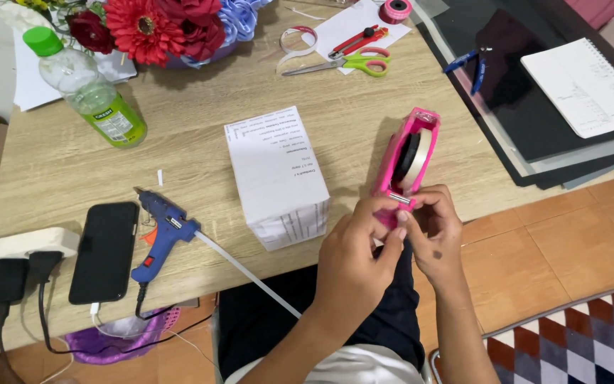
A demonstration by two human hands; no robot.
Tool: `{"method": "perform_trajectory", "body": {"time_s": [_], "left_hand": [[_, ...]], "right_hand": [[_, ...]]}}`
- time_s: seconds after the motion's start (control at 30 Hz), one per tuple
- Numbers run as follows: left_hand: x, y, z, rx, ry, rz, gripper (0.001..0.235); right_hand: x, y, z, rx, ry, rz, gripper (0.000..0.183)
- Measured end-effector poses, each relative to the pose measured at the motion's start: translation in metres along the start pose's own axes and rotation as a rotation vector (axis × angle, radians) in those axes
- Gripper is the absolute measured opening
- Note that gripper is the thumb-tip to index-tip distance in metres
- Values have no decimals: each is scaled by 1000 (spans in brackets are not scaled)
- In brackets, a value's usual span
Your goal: The person tapes a white cardboard box using a pink tape dispenser. They repeatedly pull tape, apply it to the box edges, and smooth it down by hand. The box is rotated to access different sides, and the tape is applied to multiple edges throughout the clip.
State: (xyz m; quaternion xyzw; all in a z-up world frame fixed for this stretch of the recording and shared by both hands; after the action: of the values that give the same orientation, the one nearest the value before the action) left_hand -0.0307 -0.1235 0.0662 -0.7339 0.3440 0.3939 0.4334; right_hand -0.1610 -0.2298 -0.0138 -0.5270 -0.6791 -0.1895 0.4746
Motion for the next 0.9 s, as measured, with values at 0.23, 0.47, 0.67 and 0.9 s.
{"method": "perform_trajectory", "body": {"time_s": [0.23, 0.47, 0.67, 0.9], "left_hand": [[36, 13, 12, -68, 5, -408, 18], [27, -12, 37, -195, 74, -732, 20], [7, -71, 48, -114, -4, -331, 9], [-9, -87, 54, -118, 130, -384, 9]], "right_hand": [[-2, -1, 1, 0, -7, 9, 16], [8, -7, 3, -95, -29, 87, 19], [61, 18, 20, -53, -170, 238, 40], [119, 71, 2, 357, -172, 17, 22]]}}
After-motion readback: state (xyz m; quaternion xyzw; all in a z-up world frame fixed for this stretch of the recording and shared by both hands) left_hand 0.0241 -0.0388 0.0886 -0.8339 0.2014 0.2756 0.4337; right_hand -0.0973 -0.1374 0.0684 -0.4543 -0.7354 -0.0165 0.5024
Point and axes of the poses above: each hand's wrist, its own z-axis away from the middle knuckle, its own y-axis out of the palm, x = y × z, the point moved 8 cm from there along -z, towards the middle knuckle, and after that the axes turned 6 degrees about x, right-handed, at the moved point
